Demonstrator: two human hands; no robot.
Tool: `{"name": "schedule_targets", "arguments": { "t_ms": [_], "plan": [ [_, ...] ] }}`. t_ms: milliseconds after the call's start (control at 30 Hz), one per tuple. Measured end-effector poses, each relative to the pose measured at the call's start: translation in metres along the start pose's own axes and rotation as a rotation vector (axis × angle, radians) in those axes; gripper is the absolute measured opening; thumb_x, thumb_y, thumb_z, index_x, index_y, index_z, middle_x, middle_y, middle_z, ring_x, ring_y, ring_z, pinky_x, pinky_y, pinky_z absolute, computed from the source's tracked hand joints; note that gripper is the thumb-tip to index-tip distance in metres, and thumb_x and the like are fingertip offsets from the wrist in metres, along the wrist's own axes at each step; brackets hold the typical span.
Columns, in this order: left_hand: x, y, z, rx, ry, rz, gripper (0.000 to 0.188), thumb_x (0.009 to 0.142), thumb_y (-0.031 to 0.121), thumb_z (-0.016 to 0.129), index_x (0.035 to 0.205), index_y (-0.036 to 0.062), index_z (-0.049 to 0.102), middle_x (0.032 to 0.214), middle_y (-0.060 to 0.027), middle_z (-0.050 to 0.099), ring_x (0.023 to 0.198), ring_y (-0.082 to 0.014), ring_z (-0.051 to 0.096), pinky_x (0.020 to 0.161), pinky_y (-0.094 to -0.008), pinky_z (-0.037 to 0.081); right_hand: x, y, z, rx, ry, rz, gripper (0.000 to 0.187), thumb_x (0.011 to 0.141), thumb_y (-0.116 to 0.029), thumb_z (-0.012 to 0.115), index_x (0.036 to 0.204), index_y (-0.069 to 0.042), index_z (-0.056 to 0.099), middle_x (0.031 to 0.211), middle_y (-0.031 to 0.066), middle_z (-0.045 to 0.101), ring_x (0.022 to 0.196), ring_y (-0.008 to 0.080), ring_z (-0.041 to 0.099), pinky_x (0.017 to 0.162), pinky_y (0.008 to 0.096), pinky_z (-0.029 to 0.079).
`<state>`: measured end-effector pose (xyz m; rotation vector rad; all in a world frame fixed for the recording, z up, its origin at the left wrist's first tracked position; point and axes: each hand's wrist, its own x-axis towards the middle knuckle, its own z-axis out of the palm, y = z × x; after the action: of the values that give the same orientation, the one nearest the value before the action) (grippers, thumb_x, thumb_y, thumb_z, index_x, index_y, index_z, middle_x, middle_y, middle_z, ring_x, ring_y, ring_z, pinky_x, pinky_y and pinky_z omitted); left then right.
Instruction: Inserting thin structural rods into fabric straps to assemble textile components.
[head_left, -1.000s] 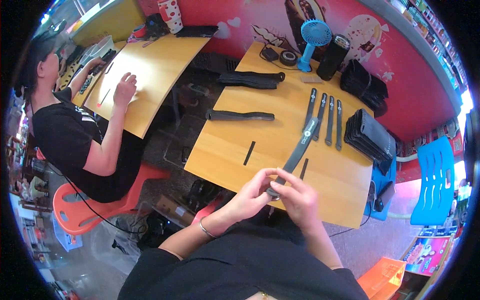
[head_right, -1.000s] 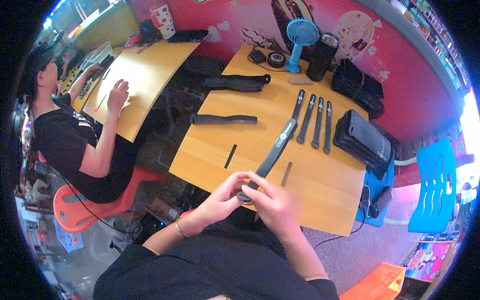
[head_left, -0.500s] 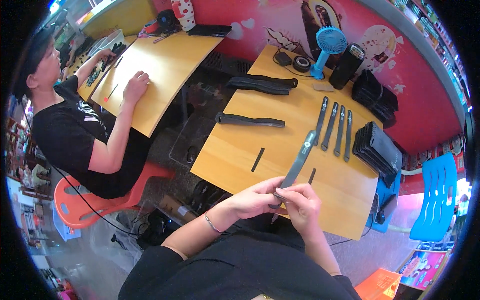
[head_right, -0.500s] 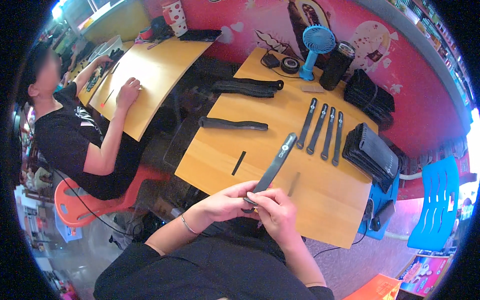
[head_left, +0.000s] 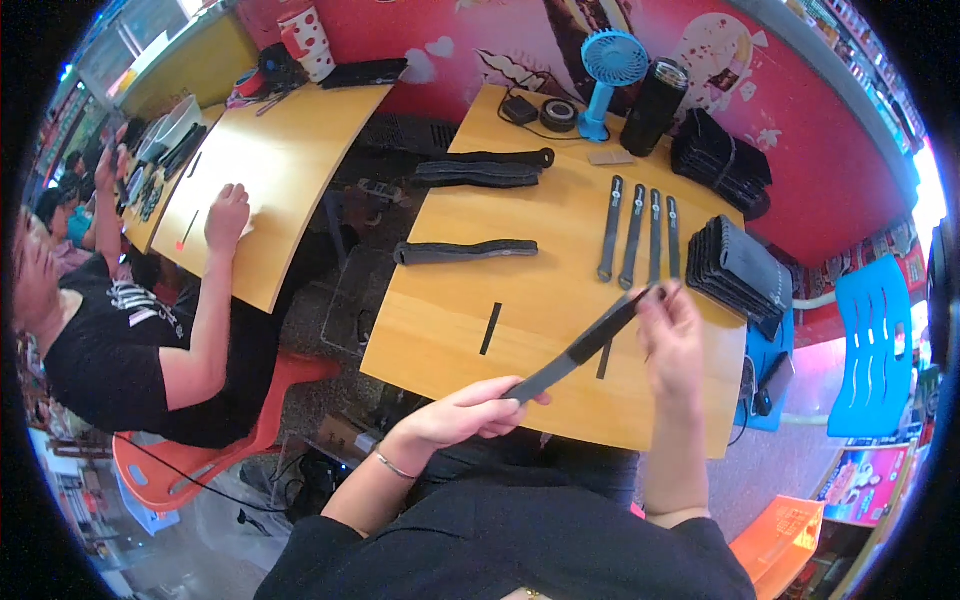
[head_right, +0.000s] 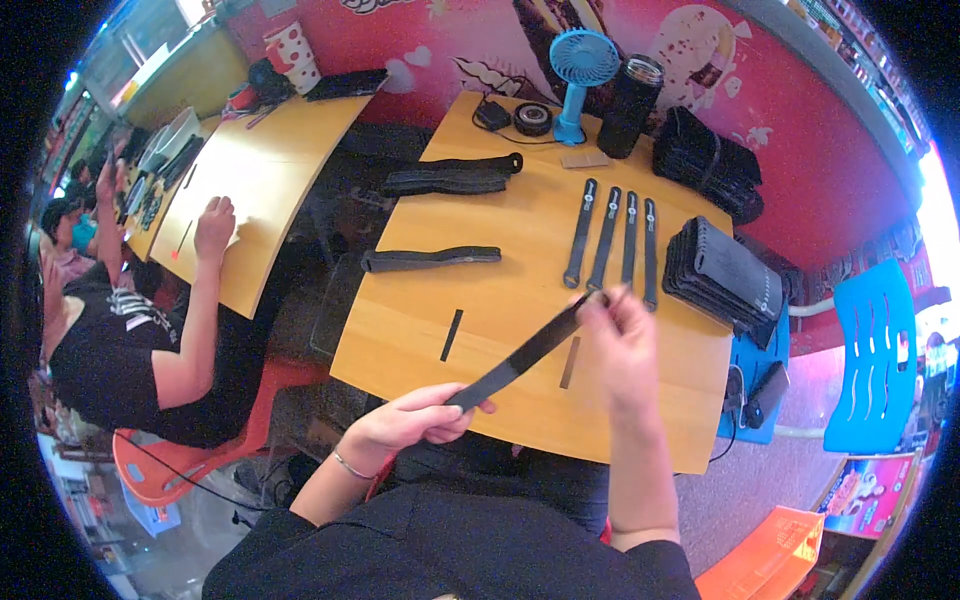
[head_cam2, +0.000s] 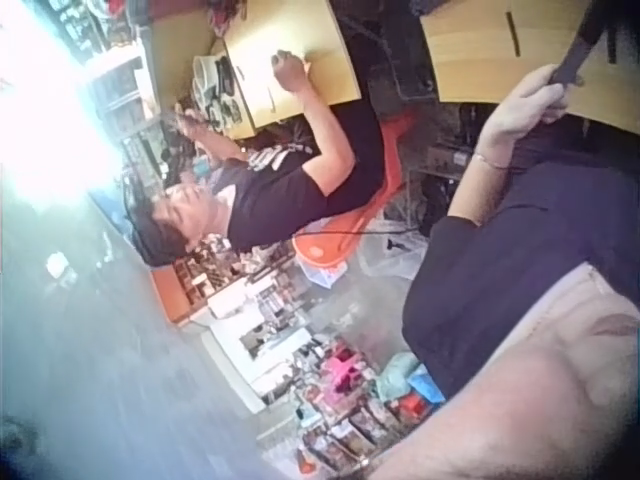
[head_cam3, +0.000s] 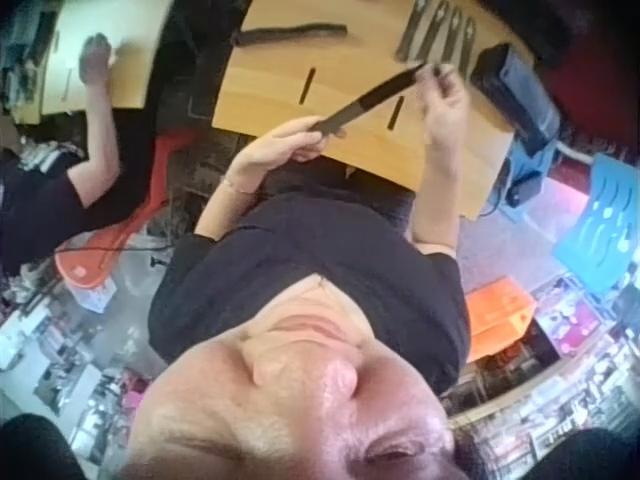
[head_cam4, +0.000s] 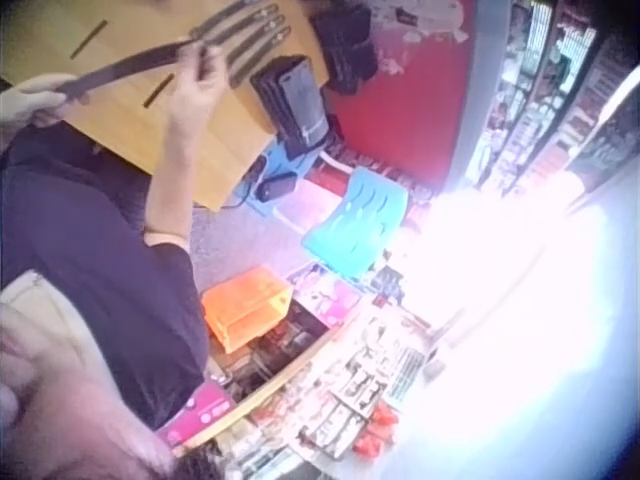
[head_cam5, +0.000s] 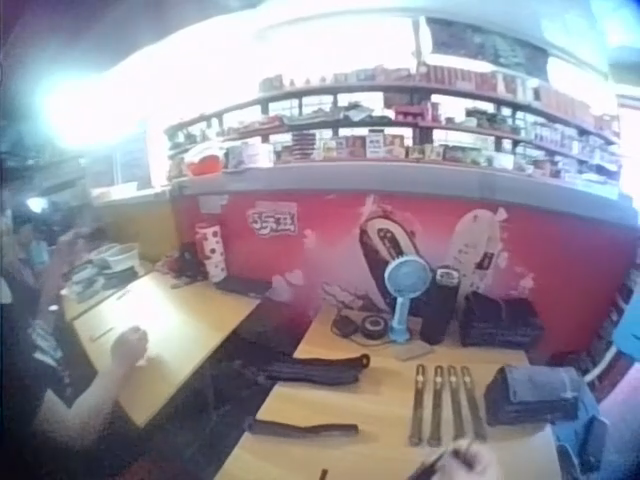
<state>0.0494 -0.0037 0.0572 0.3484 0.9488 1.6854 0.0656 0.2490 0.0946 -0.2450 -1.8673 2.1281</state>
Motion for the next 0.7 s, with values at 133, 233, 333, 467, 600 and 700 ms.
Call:
{"name": "schedule_targets", "arguments": {
  "t_ms": [133,233,333,467,600,700],
  "plan": [
    [-0.032,-0.006,-0.025,-0.009,-0.032,0.005,0.034,0.093,0.015,0.043,0.121,-0.0041,0.045,0.071,0.0041,0.038,0.059,-0.0053,0.031,0.051,-0.0190,0.026,0.046,-0.029,-0.029,0.242,0.246,-0.140,0.008,0.091,-0.012,0.057,0.098,-0.010,0.059,0.089,-0.0010,0.062,0.049,-0.0009,0.032,0.040,0.0164,0.022],
    [-0.053,-0.007,-0.034,-0.002,-0.030,0.018,0.035,0.092,0.016,0.045,0.119,-0.0063,0.046,0.071,0.0027,0.040,0.058,-0.0058,0.033,0.050,-0.0197,0.027,0.068,-0.050,-0.026,0.211,0.281,-0.239,0.005,0.090,-0.011,0.058,0.093,-0.009,0.062,0.075,-0.0044,0.056,0.051,-0.0010,0.033,0.040,0.0171,0.020],
    [-0.057,0.002,-0.033,-0.028,-0.047,0.052,0.039,0.090,0.018,0.048,0.119,-0.0076,0.047,0.071,0.0016,0.041,0.058,-0.0065,0.034,0.050,-0.0199,0.027,0.089,-0.058,-0.028,0.219,0.235,-0.327,0.008,0.089,-0.012,0.060,0.096,-0.010,0.062,0.077,-0.0045,0.056,0.051,-0.0009,0.033,0.040,0.0161,0.021],
    [-0.063,-0.002,-0.049,-0.019,0.071,0.005,0.049,0.089,0.032,0.050,0.116,-0.0085,0.047,0.067,0.0024,0.040,0.056,-0.0067,0.033,0.049,-0.0196,0.024,0.125,-0.073,-0.041,0.198,0.488,-0.520,0.010,0.086,-0.013,0.064,0.096,-0.010,0.064,0.077,-0.0043,0.061,0.055,-0.0014,0.037,0.041,0.0167,0.026],
    [-0.055,-0.004,-0.048,-0.264,0.123,0.237,0.049,0.091,0.042,0.044,0.111,-0.0032,0.050,0.063,0.0027,0.037,0.052,-0.0062,0.030,0.045,-0.0200,0.024,0.155,-0.035,-0.012,-0.358,0.377,-0.650,0.010,0.084,-0.010,0.065,0.094,-0.007,0.068,0.075,-0.0084,0.056,0.065,0.0021,0.041,0.059,0.0191,0.035],
    [-0.039,-0.004,-0.050,-0.355,0.187,0.307,0.042,0.093,0.037,0.041,0.110,-0.0005,0.049,0.062,0.0004,0.038,0.052,-0.0083,0.033,0.045,-0.0209,0.026,0.149,-0.004,-0.001,-0.561,0.287,-0.610,0.013,0.083,-0.005,0.064,0.096,-0.008,0.068,0.076,-0.0064,0.059,0.060,0.0026,0.039,0.054,0.0190,0.034]
  ]
}}
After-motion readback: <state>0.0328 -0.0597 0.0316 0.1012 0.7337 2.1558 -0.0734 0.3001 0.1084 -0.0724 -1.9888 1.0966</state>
